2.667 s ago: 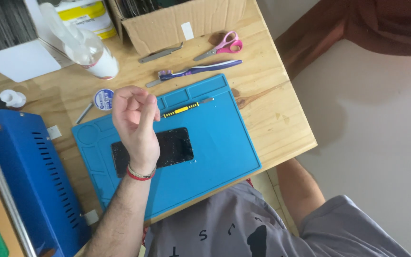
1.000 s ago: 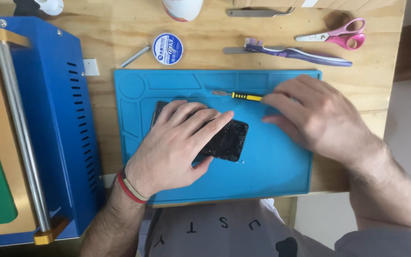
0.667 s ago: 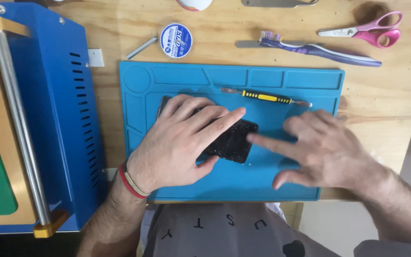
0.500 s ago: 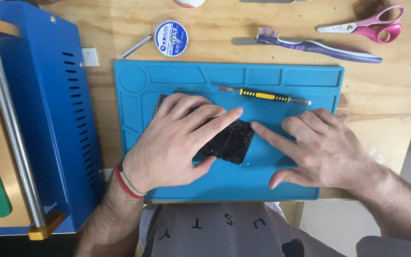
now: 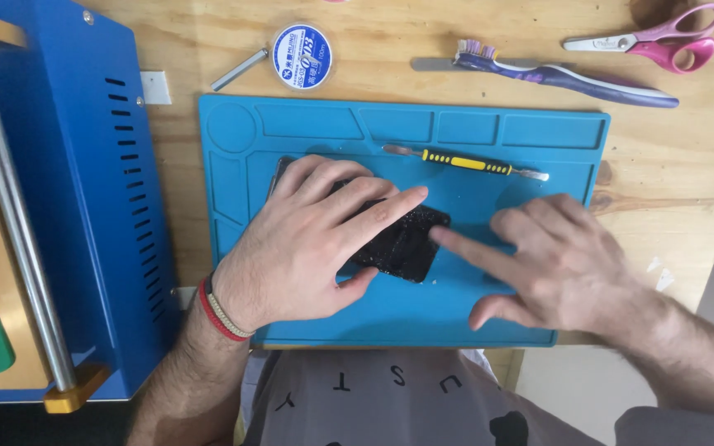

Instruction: Disassembling a mobile phone screen using a pry tool and adhesive remover

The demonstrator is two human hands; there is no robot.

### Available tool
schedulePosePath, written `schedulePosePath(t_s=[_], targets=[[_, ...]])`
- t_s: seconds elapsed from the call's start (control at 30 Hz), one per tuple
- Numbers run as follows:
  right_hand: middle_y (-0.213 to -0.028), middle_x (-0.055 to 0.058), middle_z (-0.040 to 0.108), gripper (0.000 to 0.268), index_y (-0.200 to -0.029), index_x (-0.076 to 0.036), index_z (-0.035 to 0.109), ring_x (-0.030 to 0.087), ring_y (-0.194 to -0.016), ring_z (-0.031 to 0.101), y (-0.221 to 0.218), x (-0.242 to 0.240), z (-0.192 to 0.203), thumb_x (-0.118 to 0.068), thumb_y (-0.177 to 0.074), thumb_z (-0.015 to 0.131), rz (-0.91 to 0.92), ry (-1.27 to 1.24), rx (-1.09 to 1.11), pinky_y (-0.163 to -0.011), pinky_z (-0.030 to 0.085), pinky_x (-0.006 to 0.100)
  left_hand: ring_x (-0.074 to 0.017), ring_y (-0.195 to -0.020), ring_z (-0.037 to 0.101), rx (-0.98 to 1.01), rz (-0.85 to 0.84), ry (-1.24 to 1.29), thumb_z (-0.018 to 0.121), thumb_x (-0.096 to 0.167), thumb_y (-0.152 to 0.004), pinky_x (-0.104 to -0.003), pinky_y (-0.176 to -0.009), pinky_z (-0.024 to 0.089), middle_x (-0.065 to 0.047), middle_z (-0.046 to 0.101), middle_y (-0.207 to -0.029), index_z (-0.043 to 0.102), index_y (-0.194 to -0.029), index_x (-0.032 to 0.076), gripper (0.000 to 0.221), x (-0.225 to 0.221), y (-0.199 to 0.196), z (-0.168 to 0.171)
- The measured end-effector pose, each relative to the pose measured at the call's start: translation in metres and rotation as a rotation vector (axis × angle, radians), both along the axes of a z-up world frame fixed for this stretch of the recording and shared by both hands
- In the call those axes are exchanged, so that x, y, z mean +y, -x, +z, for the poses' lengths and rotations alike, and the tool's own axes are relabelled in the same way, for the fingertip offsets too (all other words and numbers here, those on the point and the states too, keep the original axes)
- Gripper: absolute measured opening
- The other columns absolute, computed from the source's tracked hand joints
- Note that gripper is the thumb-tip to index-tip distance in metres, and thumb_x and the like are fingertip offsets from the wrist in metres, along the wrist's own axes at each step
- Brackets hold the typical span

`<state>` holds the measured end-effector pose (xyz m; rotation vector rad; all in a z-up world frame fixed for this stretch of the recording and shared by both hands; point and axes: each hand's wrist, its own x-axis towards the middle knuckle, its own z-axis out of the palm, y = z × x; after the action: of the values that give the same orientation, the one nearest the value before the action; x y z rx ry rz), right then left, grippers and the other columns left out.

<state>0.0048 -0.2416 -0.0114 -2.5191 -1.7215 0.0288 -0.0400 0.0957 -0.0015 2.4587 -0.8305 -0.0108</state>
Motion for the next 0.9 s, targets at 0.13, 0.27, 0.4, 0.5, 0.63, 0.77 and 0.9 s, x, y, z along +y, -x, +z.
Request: schedulePosePath(t_s=[0.13,0.27,0.4,0.5,0.63,0.77,0.9], targets=[[-0.097,0.005,0.056,0.092,-0.159,-0.025,0.064,0.021,-0.077,0.056,0.002,0.005,0.000,-0.088,-0.101,0.030,0.042,-0.030,-0.020,-0.067,0.051,0.042,-0.0326,-0.126,0.062,-0.009,-0.007,0.001,0.095,0.036,-0.083,-0.052,-0.105,0.048,-0.004,0.071,-0.137,0.051,-0.164,0.014,0.094,0.001,0.001,-0.001],[-0.096,0.004,0.057,0.086,-0.156,-0.031,0.066,0.027,-0.078,0.057,0.001,0.007,-0.002,-0.088,-0.099,0.036,0.087,-0.067,0.113,-0.075,0.049,0.044,-0.0319,-0.125,0.063,-0.031,0.000,0.005,0.094,0.032,-0.082,-0.051,-0.104,0.049,-0.003,0.070,-0.136,0.049,-0.165,0.015,0.095,0.002,0.001,-0.001],[-0.099,0.006,0.056,0.094,-0.161,-0.030,0.065,0.029,-0.083,0.054,-0.009,0.007,-0.005,-0.088,-0.098,0.026,-0.038,-0.010,-0.040,-0.075,0.047,0.046,-0.0329,-0.123,0.062,-0.040,-0.019,0.011,0.093,0.028,-0.085,-0.053,-0.107,0.050,-0.005,0.067,-0.136,0.044,-0.168,0.013,0.097,0.003,0.004,-0.001],[-0.100,0.005,0.058,0.090,-0.160,-0.034,0.066,0.027,-0.081,0.057,-0.009,0.028,0.001,-0.085,-0.101,0.021,0.000,-0.020,-0.126,-0.079,0.050,0.043,-0.0329,-0.124,0.062,-0.040,-0.012,0.014,0.093,0.026,-0.083,-0.053,-0.107,0.050,-0.006,0.068,-0.136,0.046,-0.166,0.013,0.096,0.003,0.005,0.000],[-0.098,0.004,0.057,0.092,-0.157,-0.030,0.070,0.026,-0.080,0.055,-0.013,0.027,0.006,-0.089,-0.101,0.028,0.028,-0.037,-0.144,-0.082,0.049,0.042,-0.0330,-0.123,0.062,-0.055,-0.007,0.009,0.092,0.025,-0.082,-0.053,-0.108,0.050,-0.007,0.068,-0.136,0.046,-0.166,0.012,0.096,0.004,0.005,0.000],[-0.103,0.006,0.059,0.093,-0.152,-0.029,0.074,0.028,-0.083,0.058,-0.012,0.035,0.004,-0.088,-0.099,0.025,-0.007,-0.055,-0.141,-0.081,0.050,0.044,-0.0331,-0.122,0.062,-0.070,-0.004,0.002,0.090,0.024,-0.084,-0.052,-0.106,0.050,-0.007,0.068,-0.135,0.046,-0.166,0.011,0.094,0.005,0.008,-0.001],[-0.099,0.004,0.058,0.092,-0.149,-0.031,0.078,0.026,-0.082,0.057,-0.014,0.029,0.004,-0.090,-0.100,0.027,0.005,-0.087,-0.179,-0.078,0.047,0.042,-0.0328,-0.120,0.061,-0.076,-0.005,-0.001,0.090,0.023,-0.080,-0.051,-0.104,0.049,-0.006,0.067,-0.134,0.048,-0.165,0.011,0.095,0.004,0.008,0.001]])
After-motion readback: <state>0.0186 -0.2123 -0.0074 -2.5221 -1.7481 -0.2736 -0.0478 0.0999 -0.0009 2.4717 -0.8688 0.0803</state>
